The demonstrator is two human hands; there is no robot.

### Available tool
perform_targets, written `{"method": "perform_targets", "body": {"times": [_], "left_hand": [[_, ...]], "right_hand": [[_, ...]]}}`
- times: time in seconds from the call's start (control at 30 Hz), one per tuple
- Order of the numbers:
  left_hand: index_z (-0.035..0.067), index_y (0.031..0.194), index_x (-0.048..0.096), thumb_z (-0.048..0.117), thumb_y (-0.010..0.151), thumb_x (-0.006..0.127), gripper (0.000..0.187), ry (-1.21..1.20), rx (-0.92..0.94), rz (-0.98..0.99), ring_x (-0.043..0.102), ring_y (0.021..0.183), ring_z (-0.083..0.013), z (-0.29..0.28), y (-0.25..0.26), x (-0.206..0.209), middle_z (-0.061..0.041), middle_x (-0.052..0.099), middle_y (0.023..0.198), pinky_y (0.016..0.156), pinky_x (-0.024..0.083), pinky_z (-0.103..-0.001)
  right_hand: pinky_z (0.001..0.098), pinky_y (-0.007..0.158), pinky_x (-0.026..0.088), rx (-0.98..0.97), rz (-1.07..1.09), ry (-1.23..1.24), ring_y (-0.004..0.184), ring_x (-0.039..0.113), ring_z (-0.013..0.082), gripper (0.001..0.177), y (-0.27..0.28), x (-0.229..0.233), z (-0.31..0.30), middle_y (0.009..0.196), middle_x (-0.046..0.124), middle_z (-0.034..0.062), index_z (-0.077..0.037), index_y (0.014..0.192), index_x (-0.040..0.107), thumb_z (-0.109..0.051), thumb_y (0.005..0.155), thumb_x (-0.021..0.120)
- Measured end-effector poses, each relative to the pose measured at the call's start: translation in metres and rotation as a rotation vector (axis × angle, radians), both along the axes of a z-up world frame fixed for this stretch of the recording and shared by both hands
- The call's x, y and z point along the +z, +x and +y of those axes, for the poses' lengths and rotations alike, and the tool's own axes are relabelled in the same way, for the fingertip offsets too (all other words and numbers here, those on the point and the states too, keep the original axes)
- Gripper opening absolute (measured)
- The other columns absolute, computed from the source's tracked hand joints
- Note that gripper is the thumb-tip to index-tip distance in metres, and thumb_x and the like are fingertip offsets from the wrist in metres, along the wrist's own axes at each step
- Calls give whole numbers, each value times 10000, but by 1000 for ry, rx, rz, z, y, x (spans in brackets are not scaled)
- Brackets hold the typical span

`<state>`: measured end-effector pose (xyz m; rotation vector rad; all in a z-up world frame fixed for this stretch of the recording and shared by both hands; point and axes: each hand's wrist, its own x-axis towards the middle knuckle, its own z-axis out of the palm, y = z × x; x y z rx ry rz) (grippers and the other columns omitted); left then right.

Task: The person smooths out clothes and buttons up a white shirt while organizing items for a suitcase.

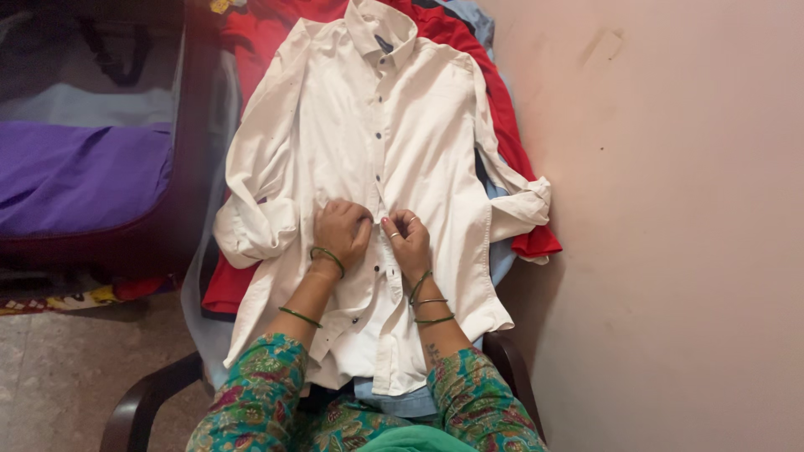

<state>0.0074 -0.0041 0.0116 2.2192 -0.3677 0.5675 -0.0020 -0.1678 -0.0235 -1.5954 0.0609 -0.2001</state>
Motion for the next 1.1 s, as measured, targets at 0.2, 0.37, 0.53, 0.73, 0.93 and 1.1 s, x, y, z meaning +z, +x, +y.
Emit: {"method": "perform_targets", "body": {"times": [0.2, 0.37, 0.53, 0.73, 0.93, 1.1], "left_hand": [[176, 1102, 720, 257, 887, 700, 231, 300, 158, 95, 611, 898, -292, -20, 52, 3, -74, 690, 877, 829, 430, -481], [216, 1110, 716, 230, 884, 686, 229, 315, 125, -167, 603, 1077, -285, -17, 87, -7, -49, 677, 1107, 928, 455, -478], [197, 1270, 711, 264, 851, 718, 425, 199, 110, -250, 581, 1155, -320, -8, 79, -15, -79, 645, 1203, 1003, 440, -497], [134, 1293, 682, 286, 830, 771, 495, 137, 170, -175, 570, 1211, -297, -6, 80, -15, -63, 630, 1264, 1013, 447, -464], [141, 1269, 693, 352, 772, 807, 551, 91, 83, -119, 559, 1174, -310, -2, 78, -5, -78, 625, 1214, 965, 441, -485], [224, 1244, 716, 339, 835, 786, 431, 150, 93, -223, 577, 1165, -291, -7, 80, -7, -67, 635, 1234, 980, 433, -476]], "right_hand": [[181, 633, 471, -37, -6, -108, 688, 544, 12, 134, -1, 0, 0, 766, 634, -67, -50, 902, 675, -151, 947, 749], [202, 620, 468, -68, 25, -146, 690, 542, 28, 191, -6, 13, 11, 772, 636, -36, -25, 916, 679, -186, 970, 765], [243, 627, 559, -256, -87, -315, 708, 648, 85, 293, 12, 53, 28, 852, 703, 25, -47, 1053, 663, -223, 862, 798], [322, 642, 568, -254, -140, -631, 697, 702, 198, 311, 62, 80, 36, 861, 737, 93, -50, 986, 716, -275, 820, 853], [285, 643, 566, -231, -20, -454, 672, 730, 151, 223, 89, 44, 24, 761, 769, 71, -46, 896, 766, -264, 869, 808], [255, 648, 562, -233, -80, -309, 680, 702, 91, 183, 90, 18, 16, 782, 772, 56, -23, 935, 754, -205, 922, 764]]}}
